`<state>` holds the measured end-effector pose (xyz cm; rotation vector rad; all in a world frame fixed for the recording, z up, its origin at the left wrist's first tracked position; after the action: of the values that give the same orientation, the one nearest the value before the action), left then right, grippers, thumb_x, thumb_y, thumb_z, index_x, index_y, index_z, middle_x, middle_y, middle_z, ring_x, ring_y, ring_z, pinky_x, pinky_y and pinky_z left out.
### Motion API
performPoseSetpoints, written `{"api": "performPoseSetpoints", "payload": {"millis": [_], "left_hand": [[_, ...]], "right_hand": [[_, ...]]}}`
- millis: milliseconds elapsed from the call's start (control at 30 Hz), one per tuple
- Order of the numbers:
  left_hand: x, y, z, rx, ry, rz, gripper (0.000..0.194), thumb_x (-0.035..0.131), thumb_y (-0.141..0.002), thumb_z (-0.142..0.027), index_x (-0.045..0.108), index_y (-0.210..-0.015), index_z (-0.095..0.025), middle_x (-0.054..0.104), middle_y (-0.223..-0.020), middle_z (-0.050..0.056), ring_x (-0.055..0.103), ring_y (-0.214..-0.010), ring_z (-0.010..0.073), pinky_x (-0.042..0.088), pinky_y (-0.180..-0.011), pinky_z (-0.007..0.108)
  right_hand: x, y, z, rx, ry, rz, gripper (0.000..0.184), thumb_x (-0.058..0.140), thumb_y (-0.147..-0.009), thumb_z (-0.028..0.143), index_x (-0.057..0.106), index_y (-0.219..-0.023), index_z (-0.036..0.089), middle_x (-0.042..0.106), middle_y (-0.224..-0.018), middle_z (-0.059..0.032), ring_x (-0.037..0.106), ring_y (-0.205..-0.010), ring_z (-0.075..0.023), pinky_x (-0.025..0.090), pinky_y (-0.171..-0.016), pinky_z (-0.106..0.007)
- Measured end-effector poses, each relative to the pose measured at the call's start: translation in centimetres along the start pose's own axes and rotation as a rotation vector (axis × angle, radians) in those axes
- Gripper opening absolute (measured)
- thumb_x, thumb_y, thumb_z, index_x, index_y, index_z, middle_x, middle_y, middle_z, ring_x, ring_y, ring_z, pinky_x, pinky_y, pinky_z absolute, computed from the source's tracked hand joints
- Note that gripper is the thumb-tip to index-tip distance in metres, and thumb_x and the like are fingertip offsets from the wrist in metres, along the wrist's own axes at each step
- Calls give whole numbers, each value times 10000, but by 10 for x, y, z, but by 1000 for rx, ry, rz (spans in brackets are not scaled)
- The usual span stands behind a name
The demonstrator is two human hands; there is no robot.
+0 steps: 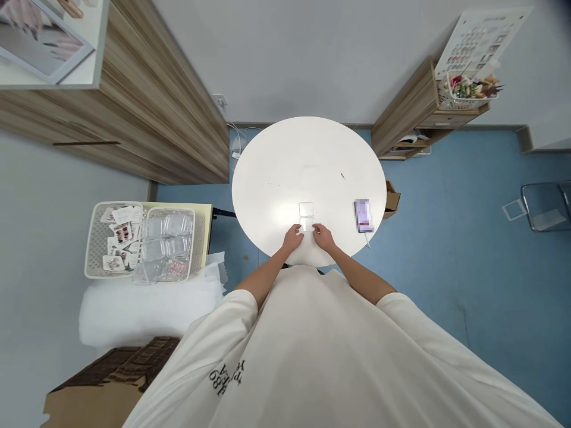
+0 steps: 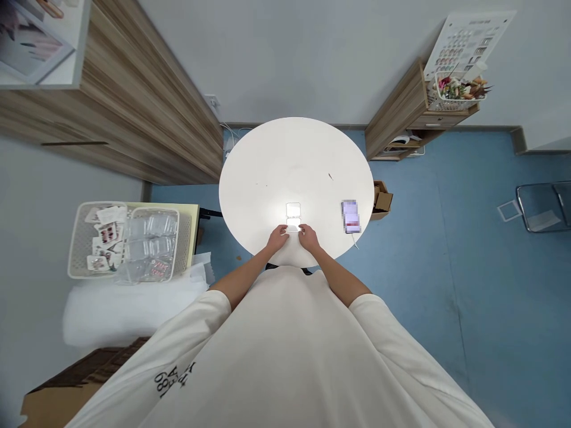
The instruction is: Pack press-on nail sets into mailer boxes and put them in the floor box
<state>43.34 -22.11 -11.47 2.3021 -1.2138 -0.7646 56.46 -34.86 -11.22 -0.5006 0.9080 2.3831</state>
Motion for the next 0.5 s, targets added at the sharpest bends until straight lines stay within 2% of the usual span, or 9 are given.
{"api": "performPoseSetpoints", "payload": {"millis": [233, 367, 500], "left_hand": [[-5, -3, -11, 7, -91, 59, 516, 605, -851, -205, 558, -1364, -224, 557, -1482, 94, 485, -1398, 277, 413, -1125, 394], [-10, 11, -5, 0, -158, 43, 513, 614, -846, -215, 563, -1356, -215, 579, -1457, 99, 521, -1360, 274, 421, -1115, 377], [-20, 25, 7, -44, -178, 5, 449, 608, -861, -223, 595, -1310, -210, 597, -1439, 97, 520, -1367, 266, 415, -1125, 374]], "right_hand": [[-8, -6, 4, -3, 48, 52, 490, 498, -921, 218, 578, -1403, 183, 601, -1426, -96, 572, -1287, -231, 445, -1117, -373], [-10, 3, -4, -33, 123, 37, 510, 494, -914, 218, 569, -1415, 162, 592, -1431, -117, 550, -1316, -250, 406, -1156, -400], [-14, 16, -14, -51, 128, 59, 495, 466, -925, 228, 567, -1405, 163, 596, -1416, -118, 552, -1315, -246, 421, -1144, -399]]}}
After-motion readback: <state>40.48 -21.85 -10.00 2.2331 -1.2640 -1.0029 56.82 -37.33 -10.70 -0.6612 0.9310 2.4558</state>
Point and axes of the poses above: each hand's wrist, its own y-axis away from the middle knuckle, its own x-axis out of the palm, z = x × y, the point moved 2 cm from there along -y, towards the middle knuckle
